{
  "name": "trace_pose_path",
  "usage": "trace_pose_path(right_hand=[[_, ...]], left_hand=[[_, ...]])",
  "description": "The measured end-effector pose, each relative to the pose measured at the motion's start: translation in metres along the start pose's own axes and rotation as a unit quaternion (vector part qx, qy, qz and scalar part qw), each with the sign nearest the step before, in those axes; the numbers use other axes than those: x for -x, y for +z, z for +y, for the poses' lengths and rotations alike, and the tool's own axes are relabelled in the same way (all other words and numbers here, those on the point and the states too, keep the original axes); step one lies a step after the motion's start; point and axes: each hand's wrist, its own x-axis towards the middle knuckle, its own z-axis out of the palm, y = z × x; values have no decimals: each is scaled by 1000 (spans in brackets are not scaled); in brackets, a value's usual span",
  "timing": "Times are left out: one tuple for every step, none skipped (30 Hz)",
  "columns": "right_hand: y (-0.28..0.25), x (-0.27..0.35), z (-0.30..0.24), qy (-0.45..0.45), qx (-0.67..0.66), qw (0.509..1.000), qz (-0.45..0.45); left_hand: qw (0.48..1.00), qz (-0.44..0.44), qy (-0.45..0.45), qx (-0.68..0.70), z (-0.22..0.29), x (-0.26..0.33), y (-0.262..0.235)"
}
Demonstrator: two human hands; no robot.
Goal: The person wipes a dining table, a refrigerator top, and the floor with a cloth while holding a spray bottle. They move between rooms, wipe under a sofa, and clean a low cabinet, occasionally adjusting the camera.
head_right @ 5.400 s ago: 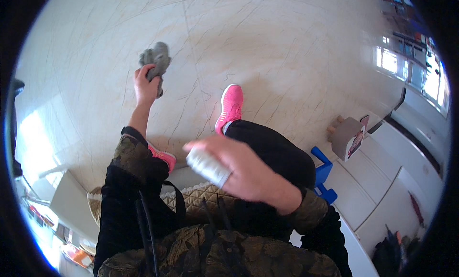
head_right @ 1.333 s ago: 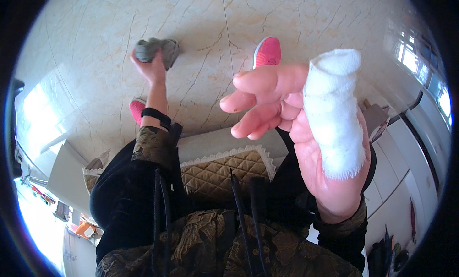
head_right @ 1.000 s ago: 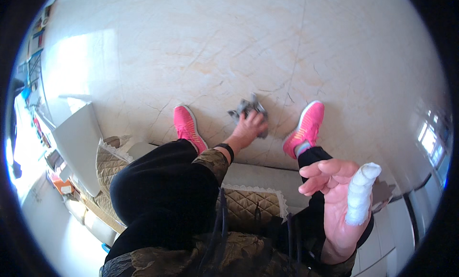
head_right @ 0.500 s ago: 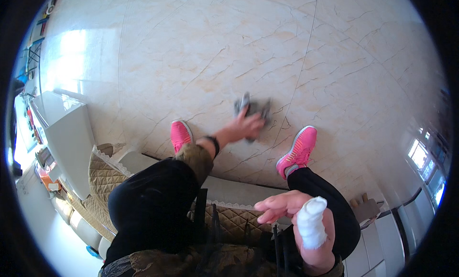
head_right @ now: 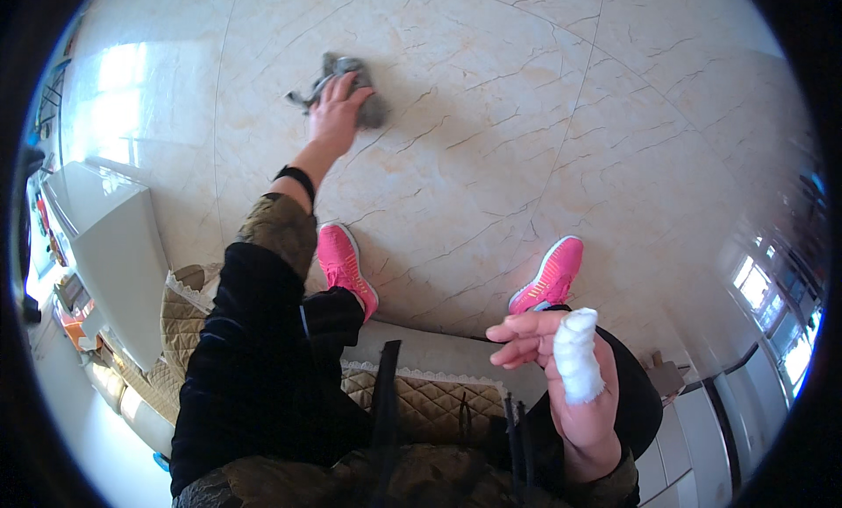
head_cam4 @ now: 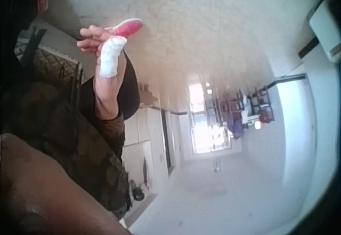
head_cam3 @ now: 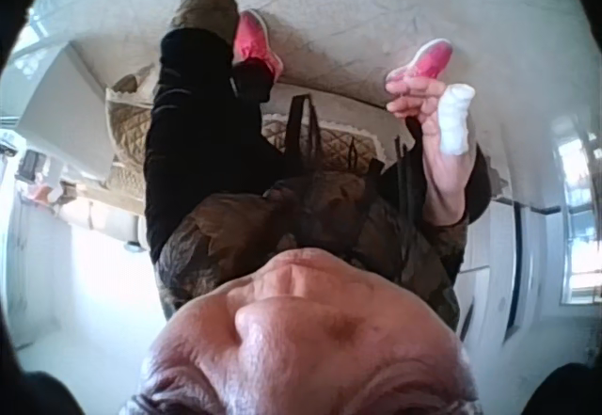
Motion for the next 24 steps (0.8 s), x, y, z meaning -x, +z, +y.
trace_pose_path(right_hand=[[3, -2, 1, 8, 13, 1000, -7], [7, -3, 3, 10, 23, 1000, -15], [12, -3, 4, 13, 31, 999, -24], [16, -4, 5, 21, 25, 999, -33], [21, -4, 7, 22, 33, 999, -34], [25, -5, 8, 23, 44, 998, -38], [30, -8, 10, 21, 56, 997, -44], [34, -11, 13, 12, 62, 997, -48], [39, -16, 17, 15, 71, 996, -50], [43, -22, 21, 16, 79, 995, -51], [48, -28, 26, 19, 85, 995, -50], [52, -33, 30, 33, 89, 995, -43], [56, -35, 33, 46, 95, 993, -45], [60, -40, 37, 59, 101, 992, -48], [64, -45, 40, 62, 107, 991, -55], [68, -50, 43, 80, 117, 988, -58], [71, -56, 46, 92, 119, 987, -57], [74, -61, 49, 102, 125, 985, -56], [76, -66, 51, 108, 133, 984, -57], [77, -73, 53, 109, 142, 982, -54], [78, -81, 56, 105, 147, 982, -53], [79, -89, 60, 95, 151, 982, -57], [79, -95, 64, 103, 155, 981, -52], [78, -103, 68, 104, 160, 980, -50]], left_hand=[[1000, -7, -15, -5, -20, 11, -2], [999, -35, -26, -4, -38, 23, -3], [998, -51, -26, -31, -58, 38, -6], [994, -94, -38, -48, -75, 50, -10], [991, -108, -47, -56, -85, 63, -10], [989, -120, -59, -64, -95, 76, -12], [985, -137, -76, -73, -105, 87, -15], [981, -152, -84, -84, -107, 96, -13], [983, -149, -82, -70, -108, 103, -11], [989, -121, -64, -63, -107, 107, -8], [990, -119, -53, -58, -104, 109, -5], [992, -108, -16, -71, -103, 108, -3], [991, -112, 26, -68, -101, 107, -2], [989, -105, 68, -73, -102, 104, -2], [986, -100, 111, -75, -104, 101, -4], [981, -96, 136, -95, -109, 94, -6], [983, -98, 130, -90, -116, 89, -10], [985, -89, 120, -83, -121, 84, -13], [988, -78, 111, -74, -127, 80, -16], [993, -67, 69, -66, -136, 75, -19], [995, -72, 27, -60, -148, 69, -23], [997, -59, -20, -49, -163, 62, -28], [995, -64, -70, -32, -179, 57, -32], [990, -48, -128, -16, -195, 52, -35]])
